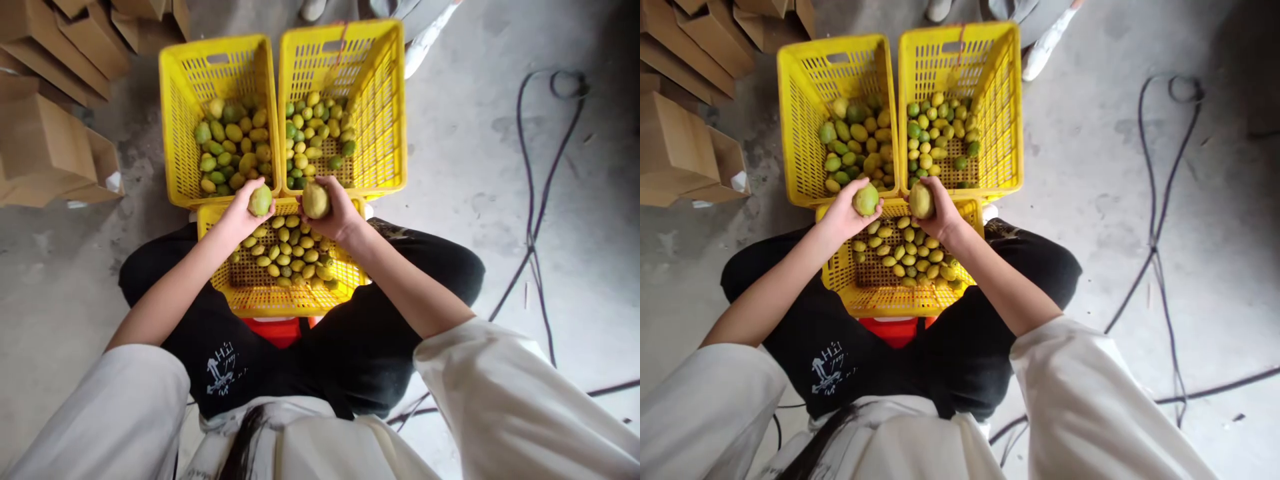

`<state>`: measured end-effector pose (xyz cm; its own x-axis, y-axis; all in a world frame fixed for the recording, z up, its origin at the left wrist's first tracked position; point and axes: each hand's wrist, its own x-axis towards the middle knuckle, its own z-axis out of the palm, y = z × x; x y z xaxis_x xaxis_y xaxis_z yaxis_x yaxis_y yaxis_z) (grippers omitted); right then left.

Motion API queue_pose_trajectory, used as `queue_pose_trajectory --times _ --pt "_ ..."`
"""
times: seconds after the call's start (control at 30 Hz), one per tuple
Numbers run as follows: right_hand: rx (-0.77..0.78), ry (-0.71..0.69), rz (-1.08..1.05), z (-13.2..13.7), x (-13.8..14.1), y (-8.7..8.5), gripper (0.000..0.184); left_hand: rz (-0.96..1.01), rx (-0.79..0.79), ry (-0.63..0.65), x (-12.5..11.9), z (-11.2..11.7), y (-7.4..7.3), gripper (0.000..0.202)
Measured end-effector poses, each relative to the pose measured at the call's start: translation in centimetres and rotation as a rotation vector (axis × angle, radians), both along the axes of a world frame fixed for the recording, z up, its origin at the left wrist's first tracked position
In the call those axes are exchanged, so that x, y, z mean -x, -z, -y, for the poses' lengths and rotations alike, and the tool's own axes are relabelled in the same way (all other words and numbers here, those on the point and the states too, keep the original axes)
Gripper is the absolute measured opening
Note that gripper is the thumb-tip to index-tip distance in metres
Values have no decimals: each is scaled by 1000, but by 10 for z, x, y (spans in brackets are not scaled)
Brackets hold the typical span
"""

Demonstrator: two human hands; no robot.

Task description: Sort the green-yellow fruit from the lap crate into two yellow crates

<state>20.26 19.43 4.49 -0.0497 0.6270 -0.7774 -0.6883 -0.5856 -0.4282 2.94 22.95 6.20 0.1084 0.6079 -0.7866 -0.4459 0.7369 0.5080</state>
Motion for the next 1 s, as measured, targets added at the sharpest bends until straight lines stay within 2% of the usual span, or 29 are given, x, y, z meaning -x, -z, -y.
queue_pose_trajectory --times 0.2,0.33,0.47,0.73,0.87,1.0 --pt "-35 -3 -40 -2 -2 -15 25 50 80 25 4 -2 5 16" --pt "-81 -13 1 -1 0 -17 15 78 103 87 7 -1 9 28" --pt "-74 -49 47 0 2 -13 13 69 97 126 7 2 15 31" --pt "-65 -100 57 -1 -1 15 22 -12 38 97 5 8 13 15" --pt "-39 -80 29 -1 3 11 20 -37 127 63 4 8 13 15" --pt "3 -41 37 -2 9 1 13 -49 227 62 4 9 16 25"
